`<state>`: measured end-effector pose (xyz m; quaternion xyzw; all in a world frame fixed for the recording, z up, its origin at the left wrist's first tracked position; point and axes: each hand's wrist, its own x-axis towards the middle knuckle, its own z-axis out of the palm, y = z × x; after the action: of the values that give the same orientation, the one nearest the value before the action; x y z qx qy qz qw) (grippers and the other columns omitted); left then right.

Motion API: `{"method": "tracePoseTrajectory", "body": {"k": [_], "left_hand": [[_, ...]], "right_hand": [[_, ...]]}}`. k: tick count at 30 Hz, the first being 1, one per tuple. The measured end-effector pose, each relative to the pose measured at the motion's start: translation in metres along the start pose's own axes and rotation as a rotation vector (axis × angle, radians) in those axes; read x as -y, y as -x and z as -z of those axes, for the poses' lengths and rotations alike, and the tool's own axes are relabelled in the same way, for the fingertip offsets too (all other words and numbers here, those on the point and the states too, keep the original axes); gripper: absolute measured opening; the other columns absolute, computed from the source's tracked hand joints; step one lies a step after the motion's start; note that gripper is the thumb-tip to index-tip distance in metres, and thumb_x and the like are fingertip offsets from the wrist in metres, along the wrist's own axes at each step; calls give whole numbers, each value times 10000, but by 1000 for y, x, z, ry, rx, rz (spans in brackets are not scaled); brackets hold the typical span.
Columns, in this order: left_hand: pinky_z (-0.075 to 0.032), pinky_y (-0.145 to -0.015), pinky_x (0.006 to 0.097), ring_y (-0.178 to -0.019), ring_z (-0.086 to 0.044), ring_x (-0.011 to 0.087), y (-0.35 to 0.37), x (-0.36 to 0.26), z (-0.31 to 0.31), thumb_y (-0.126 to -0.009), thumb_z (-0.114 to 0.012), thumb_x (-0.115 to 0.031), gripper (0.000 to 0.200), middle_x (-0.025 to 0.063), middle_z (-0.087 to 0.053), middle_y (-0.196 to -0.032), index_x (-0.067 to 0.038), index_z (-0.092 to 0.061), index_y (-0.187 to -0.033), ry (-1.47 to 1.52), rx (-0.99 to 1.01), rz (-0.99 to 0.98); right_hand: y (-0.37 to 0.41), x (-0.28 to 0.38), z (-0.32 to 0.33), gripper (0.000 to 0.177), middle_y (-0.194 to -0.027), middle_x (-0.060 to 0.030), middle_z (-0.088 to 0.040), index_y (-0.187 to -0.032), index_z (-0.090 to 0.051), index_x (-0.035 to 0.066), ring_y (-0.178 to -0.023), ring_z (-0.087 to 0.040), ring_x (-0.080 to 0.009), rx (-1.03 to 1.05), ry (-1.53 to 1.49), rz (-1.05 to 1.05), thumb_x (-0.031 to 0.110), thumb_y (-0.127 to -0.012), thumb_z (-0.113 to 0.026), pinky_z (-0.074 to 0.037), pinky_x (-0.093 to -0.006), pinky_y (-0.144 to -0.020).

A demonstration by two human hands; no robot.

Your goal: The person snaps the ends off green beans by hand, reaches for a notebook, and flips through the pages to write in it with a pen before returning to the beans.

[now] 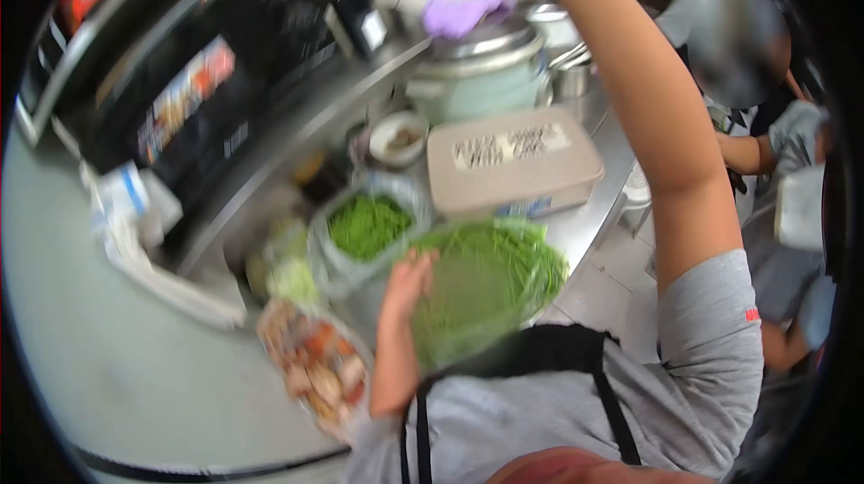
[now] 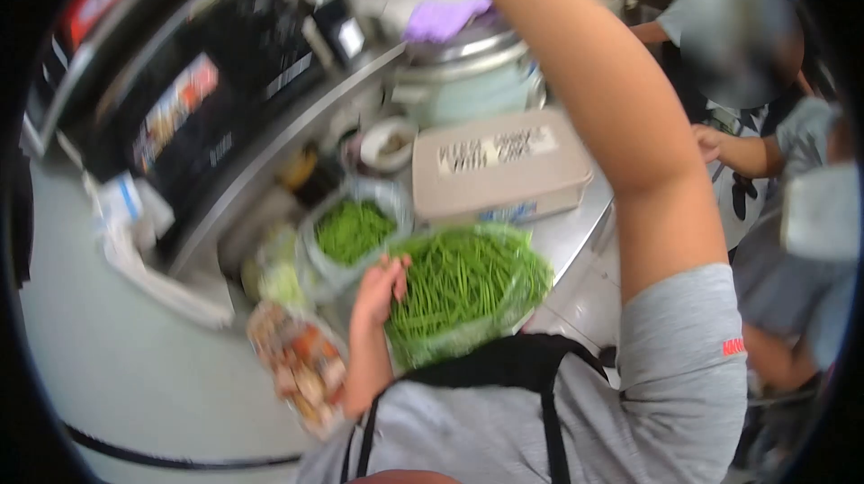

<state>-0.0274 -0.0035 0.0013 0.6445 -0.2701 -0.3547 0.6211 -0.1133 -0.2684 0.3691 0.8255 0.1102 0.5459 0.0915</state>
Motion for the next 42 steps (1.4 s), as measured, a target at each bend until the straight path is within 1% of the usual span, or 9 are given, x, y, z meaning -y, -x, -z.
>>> {"method": "tracePoseTrajectory", "body": {"k": [2, 3, 7, 13, 16, 20, 23, 27, 42], "left_hand": [[-316, -433, 219, -462, -374, 80, 0, -8, 6, -845, -441, -209, 325, 66, -533, -728, -47, -463, -564, -32, -48, 83], [-283, -385, 188, -428, -347, 44, -6, 1, 14, -831, -480, -235, 241, -47, -399, -526, -30, -514, -953, -16, -50, -21], [-287, -386, 181, -440, -363, 43, -21, -15, 49, -816, -496, -215, 175, -40, -419, -550, -64, -513, -902, -12, -229, -76], [-394, -500, 252, -568, -488, 130, -92, -30, 108, -814, -471, -188, 199, 33, -509, -658, -37, -532, -928, -264, -511, -156], [-433, -639, 344, -754, -556, 247, -124, -16, 126, -780, -506, -225, 293, 127, -575, -796, -43, -524, -1009, -1069, -618, -376], [-363, -832, 370, -1015, -438, 348, -117, -15, 92, -726, -556, -313, 427, 193, -482, -1073, -74, -513, -1077, -1364, -659, -2], [-408, -738, 385, -843, -537, 302, -98, -25, 54, -738, -520, -255, 254, 161, -572, -824, -52, -581, -878, -1127, -622, -475], [-426, -740, 396, -818, -550, 339, -71, -9, 15, -751, -487, -310, 339, 206, -575, -848, 6, -596, -806, -1150, -48, 203], [-401, -661, 390, -727, -529, 319, -78, 45, -41, -789, -454, -208, 179, 155, -549, -749, -49, -517, -843, -618, -239, -257]], "right_hand": [[79, 52, -43, 270, -853, -141, -567, -971, -511, 56, -765, -566, -274, 212, -316, -60, 170, -727, -511, -442, -388, -669], [123, 81, -55, 232, -778, -134, -581, -907, -550, 61, -716, -572, -251, 311, -462, -92, 209, -730, -529, -444, -373, -612], [283, 153, -115, 400, -948, -161, -542, -1076, -510, 90, -893, -520, -292, 1284, -647, -413, 240, -711, -572, -407, -359, -795], [363, 223, -130, 406, -1172, -156, -400, -1075, -525, 132, -1066, -397, -312, 1059, -465, -529, 282, -701, -567, -317, -392, -889], [372, 220, -127, 386, -1158, -119, -417, -1073, -510, 133, -1053, -409, -288, 983, -525, -613, 231, -704, -566, -301, -399, -876], [382, 211, -132, 306, -1109, -72, -459, -1004, -523, 116, -1024, -436, -252, 814, -665, -777, 165, -704, -561, -319, -392, -842], [382, 214, -131, 264, -1063, -68, -482, -961, -549, 118, -978, -460, -248, 793, -618, -741, 161, -701, -552, -331, -372, -819], [385, 213, -134, 219, -1036, -76, -492, -898, -579, 125, -946, -468, -244, 750, -588, -676, 180, -687, -552, -342, -364, -784], [376, 191, -137, 395, -1050, -160, -486, -1096, -467, 65, -935, -492, -289, 794, -861, -677, 230, -748, -554, -400, -334, -786]]}}
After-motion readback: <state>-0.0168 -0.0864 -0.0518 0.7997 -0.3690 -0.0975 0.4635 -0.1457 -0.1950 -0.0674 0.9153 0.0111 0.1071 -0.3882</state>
